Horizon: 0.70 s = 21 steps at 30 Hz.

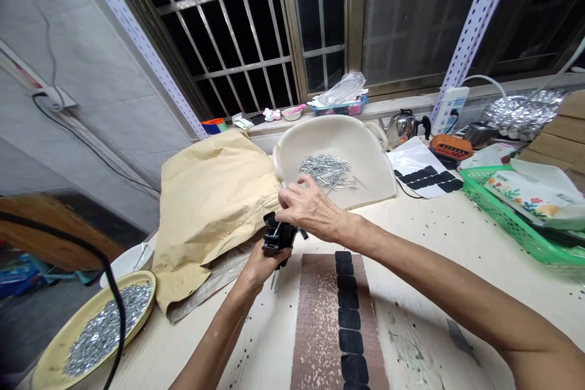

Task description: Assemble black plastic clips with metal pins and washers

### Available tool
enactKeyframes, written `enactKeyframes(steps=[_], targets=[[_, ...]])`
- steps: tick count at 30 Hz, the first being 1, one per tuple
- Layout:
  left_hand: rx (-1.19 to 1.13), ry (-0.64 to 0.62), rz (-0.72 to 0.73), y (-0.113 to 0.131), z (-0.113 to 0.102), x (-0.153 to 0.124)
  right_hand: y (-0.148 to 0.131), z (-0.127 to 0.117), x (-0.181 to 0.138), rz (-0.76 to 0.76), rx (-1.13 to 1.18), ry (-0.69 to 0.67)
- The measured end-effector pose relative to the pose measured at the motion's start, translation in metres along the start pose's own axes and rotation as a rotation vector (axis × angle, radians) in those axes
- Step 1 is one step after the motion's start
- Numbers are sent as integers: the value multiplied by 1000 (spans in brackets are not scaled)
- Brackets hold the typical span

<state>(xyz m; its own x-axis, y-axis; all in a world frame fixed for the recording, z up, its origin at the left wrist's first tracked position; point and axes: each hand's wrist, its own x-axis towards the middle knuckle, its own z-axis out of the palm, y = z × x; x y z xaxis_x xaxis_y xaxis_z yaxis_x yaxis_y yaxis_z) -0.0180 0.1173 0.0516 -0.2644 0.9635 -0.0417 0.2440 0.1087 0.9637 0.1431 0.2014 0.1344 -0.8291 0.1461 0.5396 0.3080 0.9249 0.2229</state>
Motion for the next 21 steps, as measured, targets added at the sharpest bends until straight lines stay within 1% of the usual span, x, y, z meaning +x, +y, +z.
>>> enactKeyframes(steps=[2,3,5,7,8,10,12,13,14,17,21], targets=[[-48,-12,-20,2,3,-1,4,0,0,7,138,34],[-78,-21,-40,3,3,-3,9,1,-1,46,217,57],[-138,-37,-83,6,3,-7,26,6,-4,208,354,118],[-176,-22,-104,9,-1,-13,48,18,-11,455,397,154],[-183,-5,-101,9,-3,-15,60,27,-15,594,378,118],[-180,46,-86,8,-8,-18,77,50,-23,841,305,-61],[-141,100,-88,3,-12,-17,86,77,-30,988,252,-265],[-111,110,-86,1,-14,-15,87,90,-31,1026,239,-332],[-79,111,-78,-2,-15,-14,86,102,-32,1049,231,-372],[-15,101,-13,-3,-15,-14,80,134,-25,1104,198,-443],[61,158,43,6,-9,-16,78,159,-7,1166,159,-531]])
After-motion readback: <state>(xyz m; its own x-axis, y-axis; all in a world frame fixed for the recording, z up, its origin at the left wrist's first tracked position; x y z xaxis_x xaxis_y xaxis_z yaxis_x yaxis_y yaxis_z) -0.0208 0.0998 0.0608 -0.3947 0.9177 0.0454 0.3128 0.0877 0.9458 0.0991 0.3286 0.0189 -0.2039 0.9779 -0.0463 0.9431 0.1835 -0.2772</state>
